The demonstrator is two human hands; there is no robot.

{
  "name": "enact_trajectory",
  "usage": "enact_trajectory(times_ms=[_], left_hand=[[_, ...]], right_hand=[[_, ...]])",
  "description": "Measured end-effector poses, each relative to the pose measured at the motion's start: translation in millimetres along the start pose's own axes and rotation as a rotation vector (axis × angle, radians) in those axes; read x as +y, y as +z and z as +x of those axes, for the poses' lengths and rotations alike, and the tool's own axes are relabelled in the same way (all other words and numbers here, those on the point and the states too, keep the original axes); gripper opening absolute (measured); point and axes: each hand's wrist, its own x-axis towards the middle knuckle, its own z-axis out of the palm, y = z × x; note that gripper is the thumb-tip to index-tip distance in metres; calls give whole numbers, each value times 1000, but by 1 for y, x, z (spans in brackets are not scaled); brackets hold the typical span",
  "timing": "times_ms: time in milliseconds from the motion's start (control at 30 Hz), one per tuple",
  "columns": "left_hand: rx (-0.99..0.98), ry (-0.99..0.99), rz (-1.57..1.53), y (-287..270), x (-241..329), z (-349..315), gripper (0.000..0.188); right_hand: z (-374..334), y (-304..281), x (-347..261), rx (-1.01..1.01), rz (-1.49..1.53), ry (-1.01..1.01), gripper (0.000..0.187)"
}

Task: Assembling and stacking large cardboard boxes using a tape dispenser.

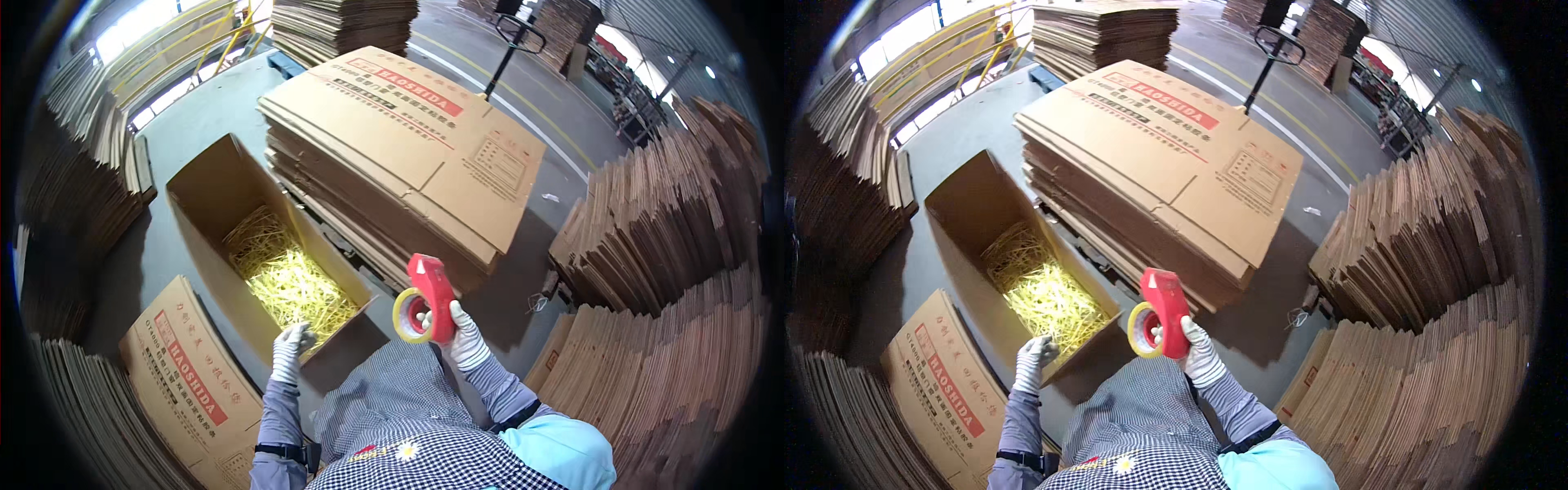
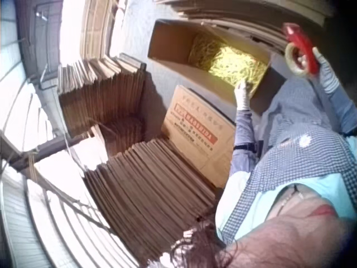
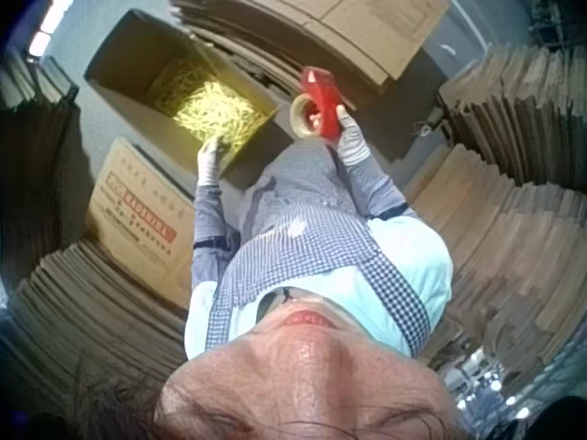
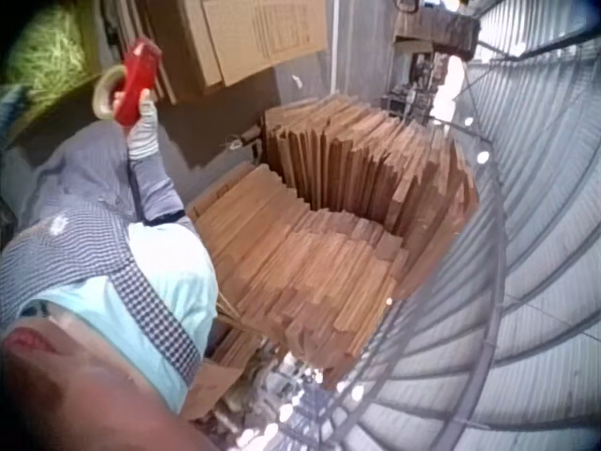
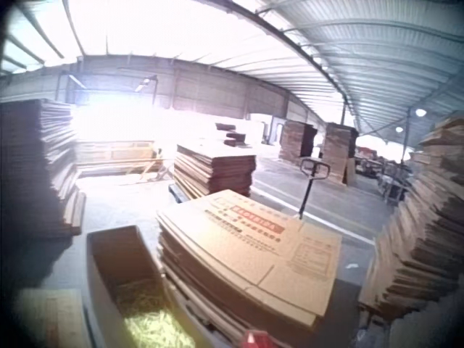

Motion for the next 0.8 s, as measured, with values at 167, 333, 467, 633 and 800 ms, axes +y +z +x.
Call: enact_trajectory(times_ms=[167,333,467,633,800], left_hand=[[-569,-255,-66,245,-60,14,49],[-591,-744,-154,412,-166,44,62],[-159,-680,-341,466,-236,85,74],[218,-820,-578,482,-188,92,76],[19,-221,-56,433,-86,95,51]], right_hand=[[-65,-112,-63,71,99,-162,50],[-151,-132,-76,404,171,-348,42],[-193,-160,-51,548,413,-460,43],[-197,-183,-30,639,430,-460,49],[-123,-215,-28,552,479,-337,58]])
